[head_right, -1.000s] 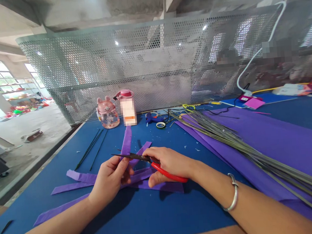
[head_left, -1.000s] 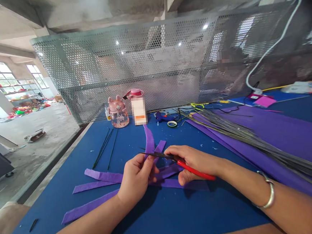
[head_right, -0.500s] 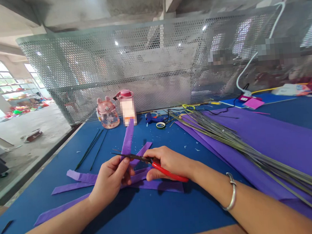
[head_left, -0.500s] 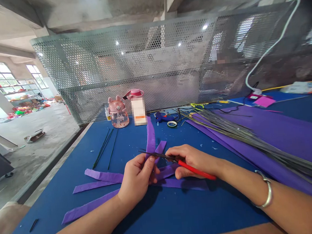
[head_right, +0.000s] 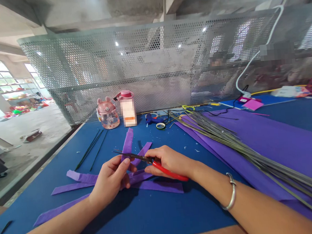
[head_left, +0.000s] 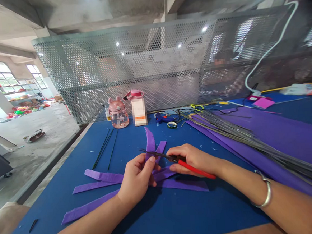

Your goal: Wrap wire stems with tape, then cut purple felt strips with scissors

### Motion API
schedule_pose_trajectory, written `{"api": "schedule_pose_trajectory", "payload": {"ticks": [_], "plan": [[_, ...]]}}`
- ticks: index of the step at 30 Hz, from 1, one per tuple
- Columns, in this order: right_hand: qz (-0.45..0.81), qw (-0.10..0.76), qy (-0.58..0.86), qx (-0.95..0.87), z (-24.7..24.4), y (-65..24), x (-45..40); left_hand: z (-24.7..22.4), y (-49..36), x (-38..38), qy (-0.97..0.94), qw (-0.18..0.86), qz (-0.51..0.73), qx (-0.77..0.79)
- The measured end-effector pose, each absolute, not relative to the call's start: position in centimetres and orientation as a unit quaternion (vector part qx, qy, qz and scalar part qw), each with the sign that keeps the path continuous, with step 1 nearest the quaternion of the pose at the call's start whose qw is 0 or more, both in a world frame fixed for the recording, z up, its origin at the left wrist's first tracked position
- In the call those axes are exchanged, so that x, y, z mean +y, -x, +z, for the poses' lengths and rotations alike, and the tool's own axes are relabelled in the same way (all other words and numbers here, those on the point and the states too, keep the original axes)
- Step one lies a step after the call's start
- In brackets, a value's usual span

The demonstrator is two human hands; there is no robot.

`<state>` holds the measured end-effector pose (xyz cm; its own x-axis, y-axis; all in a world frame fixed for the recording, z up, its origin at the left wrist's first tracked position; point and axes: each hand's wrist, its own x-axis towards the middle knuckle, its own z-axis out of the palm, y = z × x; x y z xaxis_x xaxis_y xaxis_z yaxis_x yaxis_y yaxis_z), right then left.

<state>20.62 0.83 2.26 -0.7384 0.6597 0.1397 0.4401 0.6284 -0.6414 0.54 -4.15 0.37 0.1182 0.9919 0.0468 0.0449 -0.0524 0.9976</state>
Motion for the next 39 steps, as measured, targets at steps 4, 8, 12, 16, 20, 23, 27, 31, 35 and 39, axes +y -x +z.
{"api": "schedule_pose_trajectory", "payload": {"ticks": [4,8,12,16,20,23,27,31,35,39], "plan": [[0.303,0.180,0.312,-0.882,2.16,-20.67,0.93,0.36,-0.43,-4.15,-0.562,0.493,0.464,0.475],[0.286,0.182,0.314,-0.887,2.29,-20.63,0.96,0.25,-0.45,-4.08,-0.565,0.482,0.472,0.474],[0.238,0.197,0.301,-0.902,2.53,-20.54,0.97,0.23,-0.47,-3.97,-0.551,0.480,0.494,0.471],[0.241,0.178,0.300,-0.906,2.44,-20.50,0.91,0.10,-0.48,-3.95,-0.543,0.474,0.506,0.475],[0.258,0.189,0.280,-0.905,2.38,-20.44,0.76,-0.02,-0.53,-3.97,-0.558,0.466,0.498,0.473],[0.276,0.199,0.265,-0.902,2.35,-20.41,0.72,-0.06,-0.55,-3.98,-0.565,0.462,0.494,0.472],[0.306,0.201,0.261,-0.893,1.96,-20.45,0.83,-0.08,-0.51,-4.02,-0.576,0.457,0.486,0.471],[0.327,0.201,0.271,-0.883,1.65,-20.50,0.97,-0.06,-0.50,-4.07,-0.583,0.454,0.481,0.472],[0.313,0.200,0.283,-0.884,1.71,-20.57,1.05,-0.01,-0.48,-4.05,-0.582,0.453,0.483,0.473],[0.288,0.208,0.284,-0.890,1.70,-20.63,1.06,-0.04,-0.44,-4.06,-0.584,0.449,0.483,0.474]]}}
